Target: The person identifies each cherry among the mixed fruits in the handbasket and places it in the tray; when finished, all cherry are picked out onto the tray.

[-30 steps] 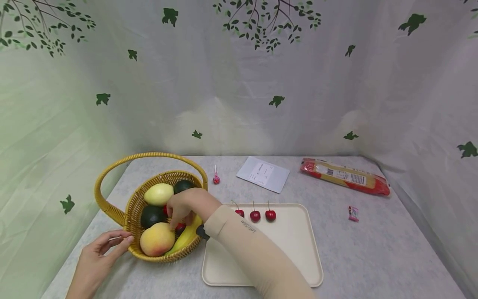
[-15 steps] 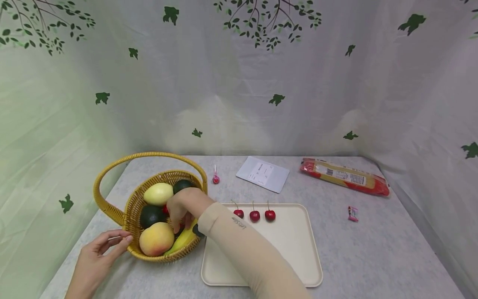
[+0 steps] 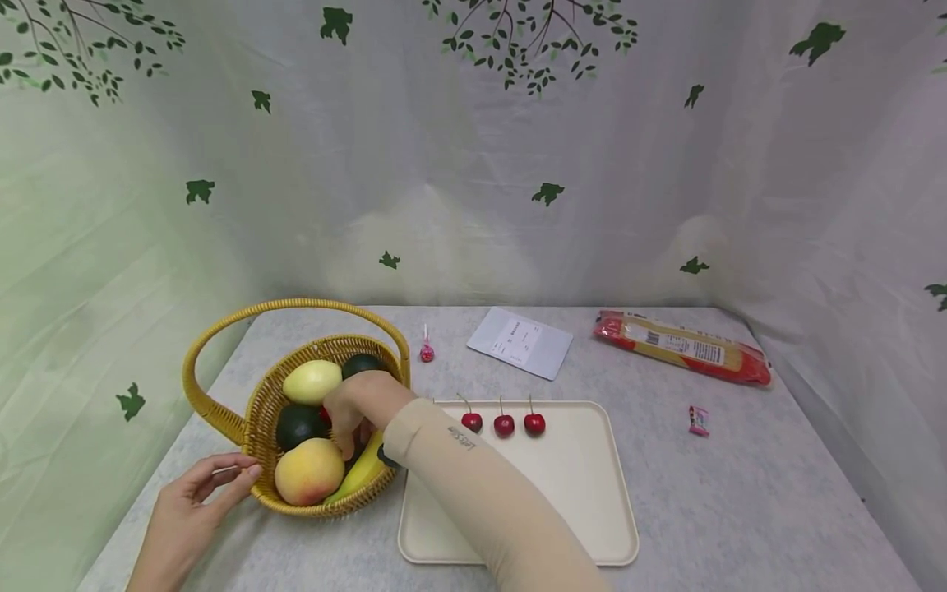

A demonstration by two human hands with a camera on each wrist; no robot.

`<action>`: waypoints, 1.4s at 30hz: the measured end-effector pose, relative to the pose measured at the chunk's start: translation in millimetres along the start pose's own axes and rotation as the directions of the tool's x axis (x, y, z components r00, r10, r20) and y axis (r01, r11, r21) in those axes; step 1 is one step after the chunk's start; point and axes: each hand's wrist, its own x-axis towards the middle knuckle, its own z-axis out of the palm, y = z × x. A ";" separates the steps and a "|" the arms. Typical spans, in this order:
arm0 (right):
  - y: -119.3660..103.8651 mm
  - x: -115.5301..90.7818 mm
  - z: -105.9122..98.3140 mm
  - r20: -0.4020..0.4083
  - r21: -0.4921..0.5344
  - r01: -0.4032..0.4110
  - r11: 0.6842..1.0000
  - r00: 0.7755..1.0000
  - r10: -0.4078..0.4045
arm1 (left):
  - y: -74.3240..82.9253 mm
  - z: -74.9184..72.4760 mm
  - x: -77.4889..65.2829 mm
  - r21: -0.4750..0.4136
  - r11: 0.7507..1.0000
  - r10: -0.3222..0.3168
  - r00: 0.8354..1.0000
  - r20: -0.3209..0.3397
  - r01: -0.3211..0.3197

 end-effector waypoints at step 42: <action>-10.7 0.5 1.1 -0.074 -0.008 -0.020 1.000 0.997 0.020 | -1.8 -2.4 2.1 0.011 1.000 -0.014 1.000 0.006 0.014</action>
